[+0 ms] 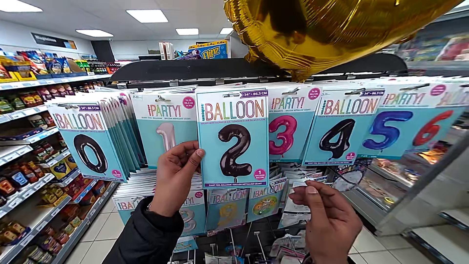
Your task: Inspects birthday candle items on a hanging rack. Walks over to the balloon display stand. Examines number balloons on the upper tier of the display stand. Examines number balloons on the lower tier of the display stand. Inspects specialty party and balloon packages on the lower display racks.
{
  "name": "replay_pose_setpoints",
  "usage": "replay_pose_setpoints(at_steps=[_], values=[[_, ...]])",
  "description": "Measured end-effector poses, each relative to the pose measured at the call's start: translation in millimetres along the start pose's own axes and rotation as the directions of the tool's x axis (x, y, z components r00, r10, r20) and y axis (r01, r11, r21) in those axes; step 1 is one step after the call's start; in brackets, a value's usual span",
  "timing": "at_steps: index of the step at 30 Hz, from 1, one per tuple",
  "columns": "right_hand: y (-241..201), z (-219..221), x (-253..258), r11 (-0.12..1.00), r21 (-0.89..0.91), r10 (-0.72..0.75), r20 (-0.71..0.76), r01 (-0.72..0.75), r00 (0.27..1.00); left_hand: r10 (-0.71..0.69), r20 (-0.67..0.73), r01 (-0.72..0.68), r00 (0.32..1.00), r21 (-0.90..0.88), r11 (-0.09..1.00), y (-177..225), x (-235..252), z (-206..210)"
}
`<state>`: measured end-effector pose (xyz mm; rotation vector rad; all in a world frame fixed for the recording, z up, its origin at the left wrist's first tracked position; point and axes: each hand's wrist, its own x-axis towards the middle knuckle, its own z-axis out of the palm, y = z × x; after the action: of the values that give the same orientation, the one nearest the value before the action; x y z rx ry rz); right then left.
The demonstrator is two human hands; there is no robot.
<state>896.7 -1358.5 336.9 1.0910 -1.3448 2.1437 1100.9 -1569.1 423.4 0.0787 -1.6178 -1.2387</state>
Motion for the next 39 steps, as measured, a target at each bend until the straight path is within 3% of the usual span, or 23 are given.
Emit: replay_pose_setpoints(at_steps=[9,13,16,19,25,32,39], values=[[4.3,-1.1,8.2,1.000,-0.014,-0.009,-0.019,0.009,1.000,0.020,-0.075,-0.009,0.997,0.153,0.988,-15.0,4.9,-1.7],[13.7,-1.5,31.6,0.986,-0.156,-0.059,-0.023,0.055,0.998,0.106,-0.162,-0.062,0.981,0.254,0.965,-23.7,4.6,-1.9],[22.2,-1.3,56.4,0.953,-0.302,-0.010,0.005,0.011,1.000,0.172,-0.218,-0.112,0.961,0.262,0.959,-27.1,-1.7,-3.5],[26.1,3.6,71.7,0.951,-0.301,0.076,0.035,-0.062,0.996,0.208,-0.266,-0.141,0.941,0.251,0.958,-33.1,-15.9,-2.6],[29.2,16.7,78.0,0.959,-0.243,0.173,0.089,-0.147,0.981,0.136,-0.247,-0.090,0.959,0.191,0.978,-45.7,-53.0,-1.4],[27.6,20.6,82.0,0.909,-0.409,0.101,0.023,-0.082,0.995,0.100,-0.214,-0.071,0.972,0.138,0.988,-51.4,-81.8,-1.5],[31.6,14.6,84.7,0.962,-0.268,0.061,0.001,-0.059,0.998,0.074,-0.220,-0.044,0.973,0.141,0.989,-51.9,-95.1,9.7]])
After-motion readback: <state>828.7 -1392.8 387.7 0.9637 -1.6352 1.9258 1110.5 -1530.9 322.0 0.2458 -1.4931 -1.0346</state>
